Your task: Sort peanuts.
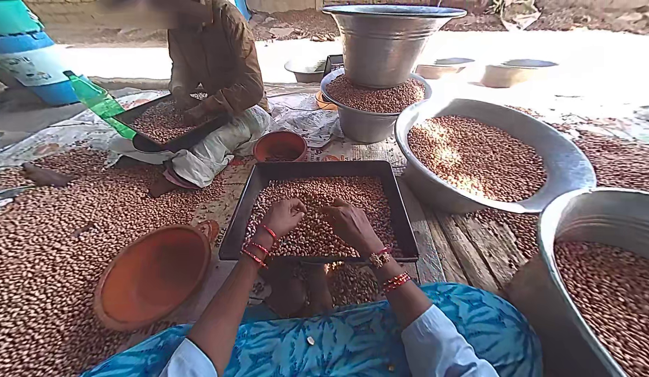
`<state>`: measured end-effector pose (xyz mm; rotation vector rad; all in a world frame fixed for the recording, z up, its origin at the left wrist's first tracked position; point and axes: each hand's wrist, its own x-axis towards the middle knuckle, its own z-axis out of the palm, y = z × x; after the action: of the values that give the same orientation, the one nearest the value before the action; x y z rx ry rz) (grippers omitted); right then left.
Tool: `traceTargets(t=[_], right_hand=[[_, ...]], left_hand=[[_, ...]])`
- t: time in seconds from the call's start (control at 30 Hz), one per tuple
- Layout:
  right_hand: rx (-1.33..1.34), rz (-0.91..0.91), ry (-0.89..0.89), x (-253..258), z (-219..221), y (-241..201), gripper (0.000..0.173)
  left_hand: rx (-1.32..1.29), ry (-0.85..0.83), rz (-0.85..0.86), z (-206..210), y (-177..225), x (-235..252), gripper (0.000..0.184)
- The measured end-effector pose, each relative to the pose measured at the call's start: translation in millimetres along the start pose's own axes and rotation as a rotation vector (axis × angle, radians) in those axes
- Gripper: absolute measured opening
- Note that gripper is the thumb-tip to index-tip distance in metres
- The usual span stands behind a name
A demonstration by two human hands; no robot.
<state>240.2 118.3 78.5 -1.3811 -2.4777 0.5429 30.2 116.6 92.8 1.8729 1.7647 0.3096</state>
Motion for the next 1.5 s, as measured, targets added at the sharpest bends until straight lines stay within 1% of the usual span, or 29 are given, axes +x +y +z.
traceTargets(t=[0.1, 0.23, 0.37, 0.47, 0.6, 0.67, 0.77, 0.8, 0.83, 0.87, 0.9, 0.93, 0.97, 1.0, 1.03, 1.07, 1.1, 1.13, 1.17, 1.2, 1.23, 1.27, 1.3, 1.33, 1.37, 1.43, 1.5], right_hand=[[-0.097, -0.008, -0.100, 4.4, 4.3, -3.0, 0.032], [-0.114, -0.002, -0.127, 2.7, 5.5, 0.0, 0.030], [-0.149, 0.025, -0.139, 1.4, 5.6, -3.4, 0.029], [-0.149, 0.036, -0.153, 0.6, 4.3, -1.4, 0.029], [-0.087, 0.014, -0.117, -0.9, 1.5, 3.8, 0.028], [0.039, -0.096, -0.128, -7.4, -4.7, 4.6, 0.027], [0.469, -0.468, -0.265, -23.6, -24.8, 0.8, 0.022], [0.570, -0.551, -0.309, -27.6, -31.5, 1.7, 0.022], [0.603, -0.575, -0.325, -31.0, -39.5, 5.3, 0.024], [0.563, -0.530, -0.307, -34.5, -47.6, 12.5, 0.026], [0.463, -0.423, -0.266, -37.5, -54.4, 22.3, 0.028], [0.342, -0.271, -0.228, -39.1, -59.7, 32.9, 0.031], [0.231, -0.098, -0.202, -40.3, -63.5, 42.7, 0.033], [0.151, 0.067, -0.180, -41.4, -65.3, 51.3, 0.036], [0.099, 0.200, -0.172, -42.4, -66.4, 58.3, 0.039], [0.073, 0.290, -0.170, -43.4, -67.1, 63.4, 0.041], [0.068, 0.341, -0.175, -43.9, -67.4, 66.7, 0.042], [0.068, 0.373, -0.181, -43.8, -66.8, 68.4, 0.042], [0.056, 0.407, -0.198, -42.7, -65.8, 68.3, 0.041], [0.029, 0.451, -0.224, -41.4, -64.6, 66.1, 0.039], [-0.002, 0.490, -0.256, -39.9, -63.3, 62.4, 0.037], [-0.030, 0.512, -0.289, -38.5, -61.4, 58.4, 0.036], [-0.057, 0.519, -0.336, -37.5, -60.3, 52.5, 0.039], [-0.077, 0.510, -0.377, -36.9, -59.0, 45.6, 0.044], [-0.088, 0.489, -0.409, -36.0, -56.5, 38.5, 0.050], [-0.067, 0.427, -0.415, -31.7, -44.4, 27.7, 0.058], [-0.012, 0.363, -0.386, -25.8, -27.9, 15.7, 0.064]], left_hand=[[0.135, -0.117, -0.012, -2.4, 8.3, -4.3, 0.026], [0.275, -0.298, -0.010, -5.2, 1.8, -3.7, 0.026], [0.347, -0.288, -0.103, 9.7, 1.8, 0.4, 0.027], [0.389, -0.300, -0.106, 14.2, 5.1, 0.9, 0.029], [0.463, -0.298, -0.098, 17.4, 12.2, -3.1, 0.031], [0.480, -0.299, -0.098, 19.4, 17.3, -5.7, 0.030], [0.490, -0.291, -0.077, 19.6, 20.6, -9.5, 0.027], [0.487, -0.289, -0.066, 20.0, 19.5, -9.6, 0.026], [0.481, -0.297, -0.061, 20.7, 17.6, -8.6, 0.026], [0.470, -0.316, -0.058, 21.4, 14.7, -6.7, 0.027], [0.448, -0.338, -0.046, 20.5, 11.6, -5.0, 0.028], [0.399, -0.363, -0.003, 16.3, 8.4, -4.7, 0.028], [0.302, -0.387, 0.083, 8.7, 3.5, -6.9, 0.026], [0.141, -0.412, 0.209, -0.9, -4.8, -10.2, 0.021], [-0.086, -0.464, 0.343, -11.0, -14.2, -13.4, 0.014], [-0.342, -0.537, 0.469, -18.6, -22.8, -15.2, 0.011], [-0.572, -0.606, 0.559, -24.6, -29.0, -15.9, 0.016], [-0.704, -0.593, 0.578, -30.0, -32.4, -17.5, 0.021], [-0.728, -0.484, 0.524, -35.8, -34.6, -19.2, 0.025], [-0.616, -0.302, 0.399, -40.6, -35.4, -20.3, 0.026], [-0.371, -0.131, 0.220, -43.9, -34.2, -19.3, 0.028], [-0.090, -0.029, 0.016, -43.0, -33.8, -14.2, 0.034], [0.136, -0.005, -0.161, -37.9, -34.8, -7.9, 0.042], [0.287, -0.028, -0.274, -29.8, -36.6, -2.5, 0.048], [0.361, -0.068, -0.322, -20.4, -35.2, 1.1, 0.054], [0.395, -0.136, -0.300, 0.4, -21.7, 4.7, 0.064], [0.383, -0.195, -0.226, 17.2, 4.0, 3.0, 0.065]])
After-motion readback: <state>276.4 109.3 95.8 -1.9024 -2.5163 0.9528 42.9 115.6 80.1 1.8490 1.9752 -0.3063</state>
